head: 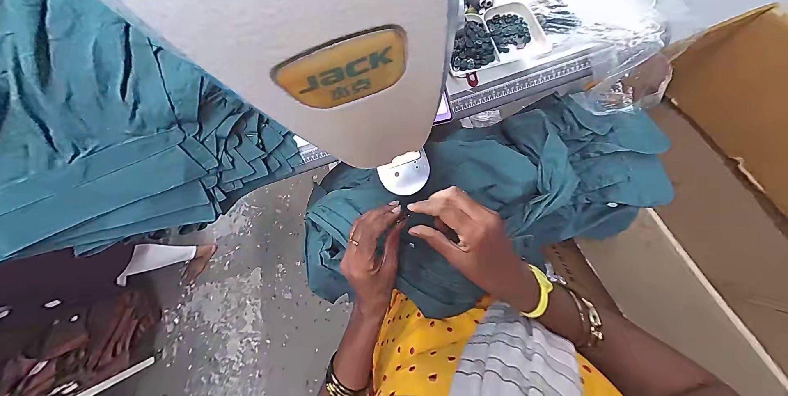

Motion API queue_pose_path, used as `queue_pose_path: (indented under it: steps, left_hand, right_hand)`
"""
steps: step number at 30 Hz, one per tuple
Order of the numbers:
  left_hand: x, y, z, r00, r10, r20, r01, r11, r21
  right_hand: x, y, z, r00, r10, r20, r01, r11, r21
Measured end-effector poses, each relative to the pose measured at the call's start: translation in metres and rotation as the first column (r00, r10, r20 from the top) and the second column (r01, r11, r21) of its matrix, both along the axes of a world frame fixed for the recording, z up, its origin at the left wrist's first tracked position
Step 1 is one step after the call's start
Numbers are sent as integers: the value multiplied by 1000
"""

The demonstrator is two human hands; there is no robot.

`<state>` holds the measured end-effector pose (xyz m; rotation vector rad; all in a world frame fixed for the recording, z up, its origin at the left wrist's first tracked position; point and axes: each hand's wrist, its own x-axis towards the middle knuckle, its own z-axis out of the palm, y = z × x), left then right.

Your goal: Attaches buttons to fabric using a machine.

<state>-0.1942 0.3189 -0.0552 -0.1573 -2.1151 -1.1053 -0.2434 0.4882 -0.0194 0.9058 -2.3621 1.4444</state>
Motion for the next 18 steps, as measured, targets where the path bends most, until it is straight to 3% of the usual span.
queue_pose_path:
  steps: [5,13,18]
  left_hand:
    - [6,-2,-1,1000,15,-8,-15,999,-45]
    - [-18,5,-17,997,79,14,-80,993,89]
    - [-44,31,-22,981,191,-29,-176,946,271]
  right_hand:
    - [-3,-7,-9,993,46,-105,-48,999,-17]
    - [7,8,3,951,307,-39,-309,938,-158]
    - [6,17,4,966,253,54,-236,948,-214]
